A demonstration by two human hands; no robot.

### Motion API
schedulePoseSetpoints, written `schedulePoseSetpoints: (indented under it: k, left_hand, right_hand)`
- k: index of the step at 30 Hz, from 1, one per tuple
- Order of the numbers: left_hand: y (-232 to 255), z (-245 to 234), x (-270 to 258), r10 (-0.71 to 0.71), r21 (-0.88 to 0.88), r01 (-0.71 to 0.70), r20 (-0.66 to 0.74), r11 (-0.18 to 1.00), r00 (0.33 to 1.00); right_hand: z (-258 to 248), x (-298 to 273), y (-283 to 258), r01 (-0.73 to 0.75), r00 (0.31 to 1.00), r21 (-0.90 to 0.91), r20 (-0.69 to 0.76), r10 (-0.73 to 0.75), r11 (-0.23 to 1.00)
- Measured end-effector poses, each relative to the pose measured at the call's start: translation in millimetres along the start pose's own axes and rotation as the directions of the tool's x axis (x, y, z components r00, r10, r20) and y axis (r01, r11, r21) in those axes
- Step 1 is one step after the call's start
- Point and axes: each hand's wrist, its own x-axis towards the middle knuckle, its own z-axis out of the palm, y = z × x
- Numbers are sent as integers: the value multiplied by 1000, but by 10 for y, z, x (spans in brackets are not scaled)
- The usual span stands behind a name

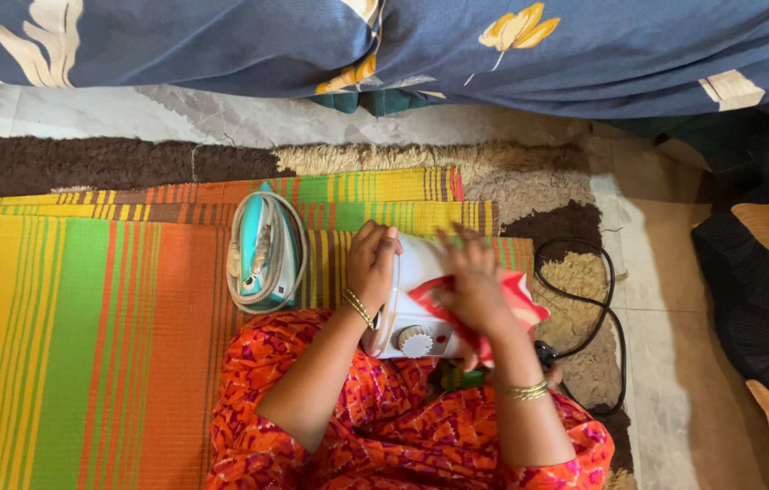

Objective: The person sits on a mat and wipes the exterior of a white blender jar with a red cloth. They then wipe a teal electric iron and wrap its cord around the body.

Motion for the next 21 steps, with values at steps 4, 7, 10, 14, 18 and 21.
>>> schedulePoseSetpoints:
  k: [4,7,10,14,18,21]
  left_hand:
    - [-38,3,-12,-4,-28,3,-3,1000,1000]
    - [-12,20,-10,-22,-41,21,-14,999,1000]
    - [14,3,-11,-27,-62,25,-21,998,999]
    - [8,18,-15,-52,-68,50,-26,996,998]
    - [-7,12,10,-31,-82,29,-25,996,999]
    - [-5,6,22,-46,-114,43,-21,992,999]
  right_hand:
    - [-20,-46,-57,12,999,55,31,-14,998]
    - [-121,9,275,88,996,150,-18,-86,985]
    - [-157,46,445,197,980,203,-63,-188,959]
    - [12,23,208,292,956,205,-87,-280,934]
    - [38,-23,142,367,929,238,-148,-340,899]
    - [-63,33,348,317,946,262,-152,-285,912]
